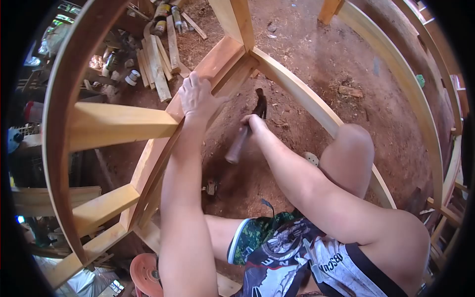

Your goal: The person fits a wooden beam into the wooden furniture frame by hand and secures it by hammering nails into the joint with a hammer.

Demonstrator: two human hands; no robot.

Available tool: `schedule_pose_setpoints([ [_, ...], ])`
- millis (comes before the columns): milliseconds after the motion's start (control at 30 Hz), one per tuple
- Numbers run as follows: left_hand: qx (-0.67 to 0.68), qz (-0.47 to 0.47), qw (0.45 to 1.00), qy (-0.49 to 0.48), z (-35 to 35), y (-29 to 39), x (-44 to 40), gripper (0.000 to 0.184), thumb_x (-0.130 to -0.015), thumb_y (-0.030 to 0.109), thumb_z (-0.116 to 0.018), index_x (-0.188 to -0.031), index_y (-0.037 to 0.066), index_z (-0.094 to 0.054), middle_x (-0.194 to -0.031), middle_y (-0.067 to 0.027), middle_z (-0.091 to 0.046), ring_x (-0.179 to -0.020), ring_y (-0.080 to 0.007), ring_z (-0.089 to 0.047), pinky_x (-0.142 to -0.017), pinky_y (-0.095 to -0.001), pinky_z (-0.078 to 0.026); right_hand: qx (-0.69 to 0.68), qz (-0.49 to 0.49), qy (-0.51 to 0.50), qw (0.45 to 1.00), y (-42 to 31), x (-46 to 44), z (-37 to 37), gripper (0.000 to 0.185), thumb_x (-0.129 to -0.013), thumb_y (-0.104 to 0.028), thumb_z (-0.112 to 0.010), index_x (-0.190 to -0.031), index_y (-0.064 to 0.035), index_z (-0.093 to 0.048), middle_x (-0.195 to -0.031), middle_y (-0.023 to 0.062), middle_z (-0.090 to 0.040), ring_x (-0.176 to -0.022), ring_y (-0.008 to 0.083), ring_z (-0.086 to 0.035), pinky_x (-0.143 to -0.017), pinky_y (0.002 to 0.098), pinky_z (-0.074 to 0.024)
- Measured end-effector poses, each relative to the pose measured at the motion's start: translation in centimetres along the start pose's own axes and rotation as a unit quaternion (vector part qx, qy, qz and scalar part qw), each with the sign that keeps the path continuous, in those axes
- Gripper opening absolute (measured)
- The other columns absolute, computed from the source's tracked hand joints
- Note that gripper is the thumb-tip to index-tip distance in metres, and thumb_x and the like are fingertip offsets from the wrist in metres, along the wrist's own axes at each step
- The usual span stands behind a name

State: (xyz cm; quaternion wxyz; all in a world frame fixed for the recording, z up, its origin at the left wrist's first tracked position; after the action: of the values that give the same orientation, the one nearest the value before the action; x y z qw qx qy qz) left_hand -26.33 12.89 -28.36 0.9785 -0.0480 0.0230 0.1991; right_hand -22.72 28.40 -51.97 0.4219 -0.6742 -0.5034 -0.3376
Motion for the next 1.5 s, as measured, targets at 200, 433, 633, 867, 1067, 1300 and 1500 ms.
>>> schedule_pose_setpoints([
  [200,-0.007,-0.091,0.996,0.024,-1.8,-0.3,0.2,0.065,-0.06,0.058,-0.085,-0.104,0.013,-0.07,-0.132,-0.0064,-0.041,-0.118,-0.0282,-0.042,-0.095,-0.0447,-0.04,0.199,0.12,0.123,0.965,-0.8,-4.4,1.4,0.029,-0.077,-0.017,-0.075,-0.099,0.0005,-0.068,-0.086,0.0101,-0.066,-0.081,0.0233,-0.062,-0.074,0.0387,-0.0484],
  [433,-0.013,-0.072,0.997,0.021,-2.6,-0.3,-0.2,0.066,-0.067,0.059,-0.079,-0.11,0.01,-0.069,-0.131,-0.0066,-0.037,-0.119,-0.0309,-0.04,-0.101,-0.0458,-0.038,0.237,0.188,-0.063,0.951,-2.9,-6.1,-2.2,0.025,-0.077,-0.016,-0.076,-0.096,-0.0041,-0.064,-0.076,0.0053,-0.062,-0.067,0.0188,-0.059,-0.061,0.0359,-0.0462],
  [633,0.011,-0.074,0.994,0.076,-2.4,-0.5,0.1,0.05,-0.064,0.048,-0.081,-0.097,0.013,-0.071,-0.128,-0.0049,-0.041,-0.112,-0.0288,-0.044,-0.094,-0.0439,-0.04,0.202,0.122,-0.027,0.971,-1.4,-5.8,-1.8,0.017,-0.081,-0.01,-0.071,-0.092,-0.0084,-0.058,-0.07,0.002,-0.056,-0.055,0.0149,-0.053,-0.049,0.0312,-0.0438],
  [867,0.003,-0.055,0.998,0.038,-2.8,-0.5,0.0,0.053,-0.065,0.05,-0.081,-0.099,0.011,-0.07,-0.135,-0.006,-0.039,-0.121,-0.0322,-0.042,-0.099,-0.0481,-0.04,0.17,0.17,0.007,0.971,-1.8,-3.5,-3.5,0.015,-0.083,-0.012,-0.07,-0.091,-0.008,-0.057,-0.069,0.0011,-0.054,-0.054,0.0153,-0.053,-0.049,0.0317,-0.0452],
  [1067,-0.019,-0.05,0.997,0.052,-2.7,-0.4,0.1,0.057,-0.063,0.053,-0.084,-0.102,0.013,-0.071,-0.136,-0.0052,-0.038,-0.122,-0.0322,-0.042,-0.1,-0.0485,-0.041,0.141,0.143,-0.055,0.978,-1.1,-4.4,-2.2,0.017,-0.082,-0.012,-0.071,-0.088,-0.0086,-0.055,-0.068,0.0009,-0.053,-0.051,0.0157,-0.052,-0.046,0.0334,-0.045],
  [1300,-0.011,-0.052,0.996,0.072,-2.3,-0.3,0.2,0.057,-0.061,0.055,-0.085,-0.1,0.015,-0.072,-0.132,-0.0029,-0.039,-0.121,-0.0305,-0.042,-0.101,-0.047,-0.04,0.217,0.19,-0.023,0.957,-1.0,-2.7,-3.0,0.015,-0.083,-0.012,-0.071,-0.088,-0.0084,-0.057,-0.068,0.001,-0.054,-0.051,0.0159,-0.053,-0.046,0.0328,-0.045],
  [1500,0.03,-0.055,0.992,0.107,-1.4,-0.3,0.6,0.054,-0.062,0.051,-0.085,-0.1,0.015,-0.073,-0.128,-0.006,-0.043,-0.12,-0.0302,-0.044,-0.102,-0.0464,-0.04,0.165,0.137,-0.014,0.977,-0.6,-3.0,-1.3,0.019,-0.08,-0.015,-0.074,-0.088,-0.0057,-0.06,-0.067,0.0015,-0.055,-0.056,0.0157,-0.053,-0.052,0.032,-0.0425],
])
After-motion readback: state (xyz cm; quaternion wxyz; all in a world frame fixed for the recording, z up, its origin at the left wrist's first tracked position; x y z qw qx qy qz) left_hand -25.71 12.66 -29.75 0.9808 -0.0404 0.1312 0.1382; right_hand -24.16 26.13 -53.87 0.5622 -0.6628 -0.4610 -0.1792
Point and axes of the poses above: each hand's wrist, its own x-axis away from the middle knuckle, its own z-axis out of the back of the hand, y = z × x, the point moved 7 cm from there along -x, towards the middle knuckle
